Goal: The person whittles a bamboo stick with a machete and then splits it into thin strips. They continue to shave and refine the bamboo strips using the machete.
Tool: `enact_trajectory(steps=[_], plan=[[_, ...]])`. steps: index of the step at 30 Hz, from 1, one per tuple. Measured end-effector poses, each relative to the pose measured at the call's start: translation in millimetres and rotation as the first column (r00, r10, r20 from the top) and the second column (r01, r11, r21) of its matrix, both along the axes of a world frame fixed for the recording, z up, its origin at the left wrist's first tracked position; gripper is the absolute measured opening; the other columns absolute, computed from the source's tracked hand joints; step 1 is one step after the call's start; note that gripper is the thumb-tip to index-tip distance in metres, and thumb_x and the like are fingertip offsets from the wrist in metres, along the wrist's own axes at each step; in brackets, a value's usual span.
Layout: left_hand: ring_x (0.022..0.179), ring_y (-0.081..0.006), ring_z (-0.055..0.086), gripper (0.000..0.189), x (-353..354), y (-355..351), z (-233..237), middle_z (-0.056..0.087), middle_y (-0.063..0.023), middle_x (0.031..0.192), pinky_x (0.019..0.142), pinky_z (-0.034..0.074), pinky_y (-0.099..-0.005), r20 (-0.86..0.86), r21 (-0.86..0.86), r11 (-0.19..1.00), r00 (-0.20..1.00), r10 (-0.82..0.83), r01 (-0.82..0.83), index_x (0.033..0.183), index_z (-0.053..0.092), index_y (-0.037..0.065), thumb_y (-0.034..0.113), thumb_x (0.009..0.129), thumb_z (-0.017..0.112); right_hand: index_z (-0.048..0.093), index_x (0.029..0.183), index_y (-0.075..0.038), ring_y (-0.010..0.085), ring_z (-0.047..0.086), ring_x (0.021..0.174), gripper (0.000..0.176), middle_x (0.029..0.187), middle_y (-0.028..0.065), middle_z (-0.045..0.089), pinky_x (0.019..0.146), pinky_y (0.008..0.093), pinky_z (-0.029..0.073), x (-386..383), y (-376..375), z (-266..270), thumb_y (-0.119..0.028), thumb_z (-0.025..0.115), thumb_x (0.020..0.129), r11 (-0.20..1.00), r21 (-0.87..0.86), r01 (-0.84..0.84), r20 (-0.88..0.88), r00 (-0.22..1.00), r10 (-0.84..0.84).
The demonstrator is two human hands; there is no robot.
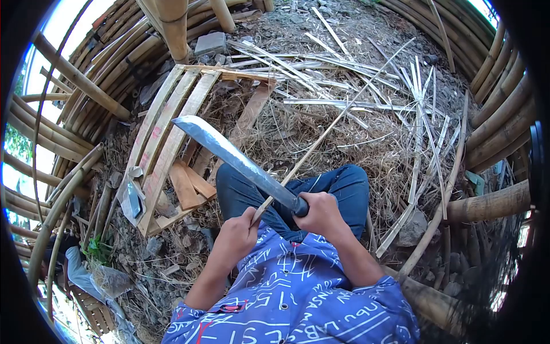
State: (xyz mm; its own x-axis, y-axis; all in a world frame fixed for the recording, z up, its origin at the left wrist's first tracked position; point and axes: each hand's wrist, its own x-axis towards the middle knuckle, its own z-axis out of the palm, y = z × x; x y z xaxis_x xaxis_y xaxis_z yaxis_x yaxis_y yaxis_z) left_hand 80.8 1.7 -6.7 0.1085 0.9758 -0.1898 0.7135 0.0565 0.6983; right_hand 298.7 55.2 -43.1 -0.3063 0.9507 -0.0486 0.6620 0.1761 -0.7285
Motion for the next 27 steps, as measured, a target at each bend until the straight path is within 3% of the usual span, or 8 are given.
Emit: enact_trajectory(steps=[6, 9, 11, 14, 19, 27], plan=[[0.071, -0.0462, 0.058, 0.011, -4, 1, 13, 0.056, -0.0268, 0.070, 0.059, 0.043, -0.0490, -0.049, 0.042, 0.999, 0.999, -0.003, 0.005, 0.093, 0.053, 0.001, 0.012, 0.094, 0.052, 0.070, 0.080, -0.009, 0.0368, 0.067, 0.073, 0.023, 0.071, 0.0173, 0.067, 0.068, 0.0449, 0.053, 18, 14, 3, -0.026, 0.070, 0.065, 0.997, 0.061, 0.044, 0.079, 0.996, -0.048], [0.072, -0.0463, 0.059, 0.011, -16, -3, 25, 0.057, -0.0269, 0.071, 0.060, 0.043, -0.0498, -0.094, 0.050, 0.998, 0.994, 0.052, -0.048, 0.094, 0.053, 0.002, 0.013, 0.094, 0.052, 0.070, 0.080, -0.009, 0.0366, 0.067, 0.073, 0.021, 0.072, 0.0176, 0.067, 0.069, 0.0450, 0.054, 46, 31, -12, -0.025, 0.069, 0.066, 0.986, 0.063, 0.157, 0.119, 0.979, -0.163], [0.073, -0.0460, 0.060, 0.011, -17, -5, 30, 0.058, -0.0271, 0.072, 0.061, 0.044, -0.0511, -0.184, 0.057, 0.997, 0.981, 0.058, -0.048, 0.096, 0.054, 0.003, 0.014, 0.095, 0.052, 0.071, 0.080, -0.009, 0.0373, 0.067, 0.076, 0.020, 0.074, 0.0184, 0.068, 0.071, 0.0460, 0.054, 64, 42, -19, -0.023, 0.069, 0.067, 0.955, -0.029, 0.297, 0.158, 0.944, -0.289], [0.073, -0.0462, 0.060, 0.011, -19, -2, 21, 0.059, -0.0273, 0.072, 0.062, 0.044, -0.0520, -0.207, 0.048, 0.998, 0.978, 0.036, -0.027, 0.096, 0.054, 0.003, 0.014, 0.095, 0.052, 0.070, 0.080, -0.009, 0.0390, 0.066, 0.079, 0.018, 0.077, 0.0192, 0.068, 0.072, 0.0475, 0.053, 63, 35, -26, -0.022, 0.069, 0.068, 0.938, 0.051, 0.343, 0.242, 0.907, -0.345], [0.073, -0.0459, 0.060, 0.012, -22, -1, 11, 0.059, -0.0269, 0.072, 0.062, 0.045, -0.0514, -0.214, 0.068, 0.996, 0.974, 0.069, -0.055, 0.093, 0.055, 0.003, 0.014, 0.091, 0.056, 0.067, 0.077, -0.006, 0.0409, 0.065, 0.078, 0.018, 0.075, 0.0202, 0.067, 0.071, 0.0479, 0.052, 58, 22, -42, -0.021, 0.069, 0.068, 0.936, -0.045, 0.349, 0.145, 0.929, -0.340], [0.071, -0.0432, 0.060, 0.020, -26, 2, 8, 0.060, -0.0233, 0.072, 0.062, 0.047, -0.0460, -0.210, 0.221, 0.962, 0.955, 0.208, -0.161, 0.081, 0.056, 0.001, 0.016, 0.079, 0.069, 0.064, 0.074, -0.007, 0.0400, 0.064, 0.073, 0.018, 0.070, 0.0183, 0.065, 0.066, 0.0481, 0.051, 45, 14, -16, -0.021, 0.071, 0.067, 0.960, 0.039, 0.276, 0.134, 0.951, -0.279]])
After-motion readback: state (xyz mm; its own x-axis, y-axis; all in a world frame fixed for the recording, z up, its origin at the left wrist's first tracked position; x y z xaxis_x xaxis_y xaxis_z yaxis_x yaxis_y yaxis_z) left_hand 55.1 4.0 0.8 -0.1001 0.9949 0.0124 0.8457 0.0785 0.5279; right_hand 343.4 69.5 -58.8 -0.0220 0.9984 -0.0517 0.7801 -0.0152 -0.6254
